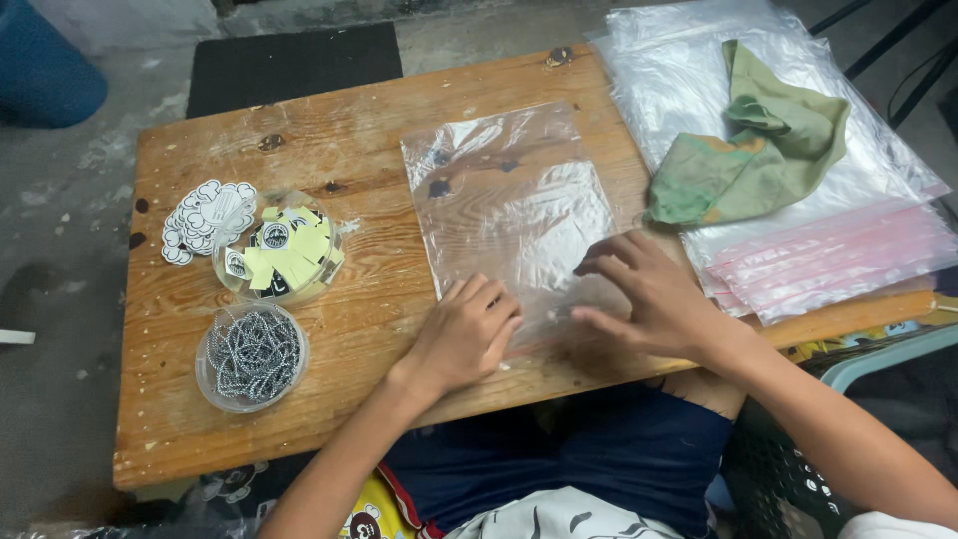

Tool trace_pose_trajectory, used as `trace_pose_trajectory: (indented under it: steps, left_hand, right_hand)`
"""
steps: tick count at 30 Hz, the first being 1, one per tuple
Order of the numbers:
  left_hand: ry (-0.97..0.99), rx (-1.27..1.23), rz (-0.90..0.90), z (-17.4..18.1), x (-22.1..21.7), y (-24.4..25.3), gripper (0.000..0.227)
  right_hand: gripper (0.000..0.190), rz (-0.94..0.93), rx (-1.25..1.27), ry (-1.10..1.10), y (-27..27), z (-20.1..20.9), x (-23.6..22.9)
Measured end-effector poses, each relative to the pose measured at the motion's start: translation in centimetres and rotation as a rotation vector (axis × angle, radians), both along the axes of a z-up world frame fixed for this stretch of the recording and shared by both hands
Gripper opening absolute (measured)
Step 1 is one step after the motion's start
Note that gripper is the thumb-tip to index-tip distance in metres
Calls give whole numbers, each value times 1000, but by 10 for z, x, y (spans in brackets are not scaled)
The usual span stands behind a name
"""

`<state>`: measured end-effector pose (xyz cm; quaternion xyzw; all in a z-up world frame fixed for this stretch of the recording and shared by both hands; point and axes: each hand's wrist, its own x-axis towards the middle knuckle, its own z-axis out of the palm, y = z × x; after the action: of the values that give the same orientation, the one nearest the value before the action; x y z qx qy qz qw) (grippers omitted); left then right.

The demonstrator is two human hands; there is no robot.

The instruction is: The person wipes a black bag with a cloth, then attaches a decorative charm to the bag's zipper. They then wipe a clear plastic bag with the cloth and place the black bag inside the plastic bag.

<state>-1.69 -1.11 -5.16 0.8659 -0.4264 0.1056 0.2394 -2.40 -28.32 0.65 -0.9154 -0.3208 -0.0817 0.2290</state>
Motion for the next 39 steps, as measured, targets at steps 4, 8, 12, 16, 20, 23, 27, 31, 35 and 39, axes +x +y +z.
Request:
trace_pose_trajectory:
  steps: [4,8,12,16,20,23,27,31,35,39]
  left_hand:
    - [-147,-129,98,17,-1,-3,12]
    - [-112,-72,135,49,-14,-7,29]
    - [-107,113,206,22,-10,-7,36]
    - [-2,125,298,19,-15,14,24]
    - [18,221,460,17,-24,27,26]
    - [94,202,440,27,-30,25,39]
    - [290,332,424,58,-39,17,91]
    - [229,256,287,77,-39,-12,85]
    - [153,92,8,87,-37,-71,48]
    - [258,-42,-346,95,-45,-152,25]
  right_hand:
    - [45,28,-93,-192,-1,-21,6]
    - [29,-32,-74,-310,-4,-26,11]
    - [24,5,-116,-403,-6,-21,13]
    - [25,-72,-239,-372,-24,-15,12]
    - [40,-264,-509,-147,-39,-16,13]
    - [44,-225,-516,-7,-28,0,10]
    - [65,-113,-467,255,-27,22,-1]
    - [50,-134,-336,358,-48,48,-33]
    - [48,-274,-300,327,-115,58,-91]
    - [44,-669,-315,447,-195,48,-173]
